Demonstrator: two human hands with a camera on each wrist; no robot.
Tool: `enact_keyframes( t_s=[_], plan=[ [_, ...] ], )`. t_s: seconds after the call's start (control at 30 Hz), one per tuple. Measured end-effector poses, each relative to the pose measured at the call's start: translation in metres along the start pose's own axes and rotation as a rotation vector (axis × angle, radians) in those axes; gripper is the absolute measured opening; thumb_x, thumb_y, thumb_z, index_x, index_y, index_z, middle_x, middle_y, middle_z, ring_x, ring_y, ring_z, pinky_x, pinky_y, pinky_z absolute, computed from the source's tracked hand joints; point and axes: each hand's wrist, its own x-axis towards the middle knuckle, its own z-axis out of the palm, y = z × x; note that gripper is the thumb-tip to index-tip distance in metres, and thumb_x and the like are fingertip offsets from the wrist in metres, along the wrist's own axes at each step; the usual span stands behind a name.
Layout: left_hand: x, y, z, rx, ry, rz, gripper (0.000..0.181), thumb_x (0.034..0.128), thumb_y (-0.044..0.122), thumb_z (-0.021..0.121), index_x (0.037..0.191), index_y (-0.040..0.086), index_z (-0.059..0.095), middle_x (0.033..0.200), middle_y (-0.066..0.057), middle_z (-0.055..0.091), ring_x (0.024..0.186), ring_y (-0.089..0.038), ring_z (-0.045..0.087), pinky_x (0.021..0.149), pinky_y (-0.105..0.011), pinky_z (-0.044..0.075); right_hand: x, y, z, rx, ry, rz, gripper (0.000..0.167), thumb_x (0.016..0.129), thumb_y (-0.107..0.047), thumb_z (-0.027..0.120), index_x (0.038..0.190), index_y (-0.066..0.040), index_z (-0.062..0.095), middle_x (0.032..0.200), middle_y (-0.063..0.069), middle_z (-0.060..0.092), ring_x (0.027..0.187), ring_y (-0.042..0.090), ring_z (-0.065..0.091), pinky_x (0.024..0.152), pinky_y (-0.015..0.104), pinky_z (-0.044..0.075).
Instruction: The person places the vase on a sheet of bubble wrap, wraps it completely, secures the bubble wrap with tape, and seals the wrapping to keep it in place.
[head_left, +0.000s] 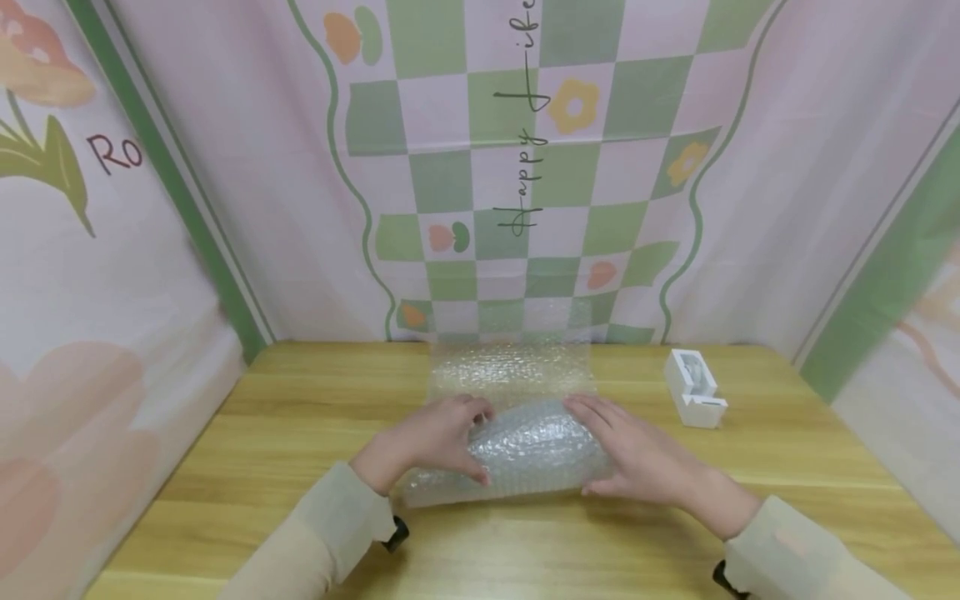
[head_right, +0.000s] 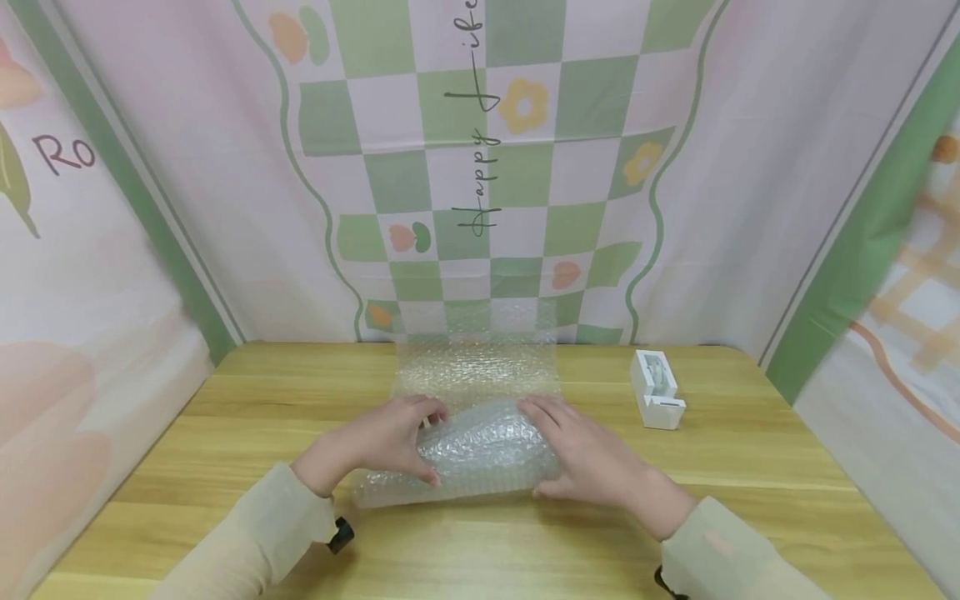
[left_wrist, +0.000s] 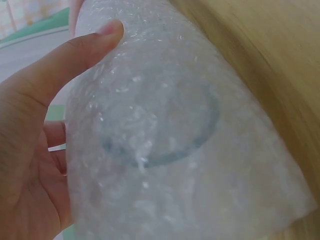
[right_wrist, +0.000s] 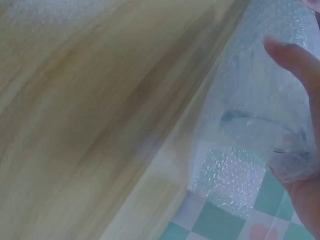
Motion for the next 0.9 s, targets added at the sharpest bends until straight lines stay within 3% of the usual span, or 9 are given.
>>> enact_keyframes(
  t_s=[0.13,0.3,0.57,0.7,0.9],
  plan=[
    [0.001,-0.003,0.001,-0.045,0.001,-0.014,0.083,0.0687,0.041,0.095,0.136,0.008,0.059,0.124,-0.004,0.064,0.108,-0.016,0.060,0.090,-0.025,0.053,0.001,0.002,0.004,0.006,-0.008,0.010,0.122,0.061,-0.036,0.097,0.156,0.003,0.031,0.154,0.025,0.041,0.138,0.044,0.044,0.110,0.058,0.040],
    [0.003,-0.005,0.001,-0.081,-0.006,-0.031,0.082,0.0705,0.041,0.094,0.137,0.009,0.060,0.125,-0.004,0.065,0.110,-0.015,0.061,0.092,-0.026,0.054,0.003,0.006,0.009,0.012,0.022,0.020,0.116,0.060,-0.027,0.098,0.153,0.005,0.035,0.150,0.024,0.046,0.135,0.042,0.046,0.110,0.056,0.041],
    [0.004,-0.006,-0.002,-0.083,-0.015,-0.021,0.081,0.0732,0.040,0.093,0.139,0.006,0.060,0.128,-0.007,0.066,0.114,-0.018,0.062,0.095,-0.028,0.054,0.006,0.006,0.007,0.048,0.001,0.066,0.115,0.061,-0.024,0.097,0.153,0.004,0.036,0.152,0.021,0.045,0.137,0.043,0.044,0.112,0.059,0.037],
    [0.003,-0.007,-0.003,-0.091,-0.018,-0.022,0.082,0.0734,0.042,0.093,0.139,0.006,0.059,0.128,-0.007,0.066,0.114,-0.017,0.061,0.094,-0.027,0.054,0.006,0.007,0.008,0.042,0.014,0.050,0.114,0.060,-0.024,0.097,0.153,0.004,0.037,0.151,0.021,0.046,0.136,0.043,0.046,0.112,0.058,0.039],
    [0.000,-0.014,-0.001,-0.181,-0.015,-0.011,0.076,0.0760,0.041,0.092,0.137,0.009,0.061,0.128,-0.002,0.065,0.112,-0.017,0.061,0.094,-0.029,0.053,0.004,0.010,0.014,0.010,0.067,-0.004,0.116,0.055,-0.026,0.099,0.150,0.006,0.040,0.148,0.023,0.049,0.133,0.042,0.048,0.110,0.057,0.041]
  ],
)
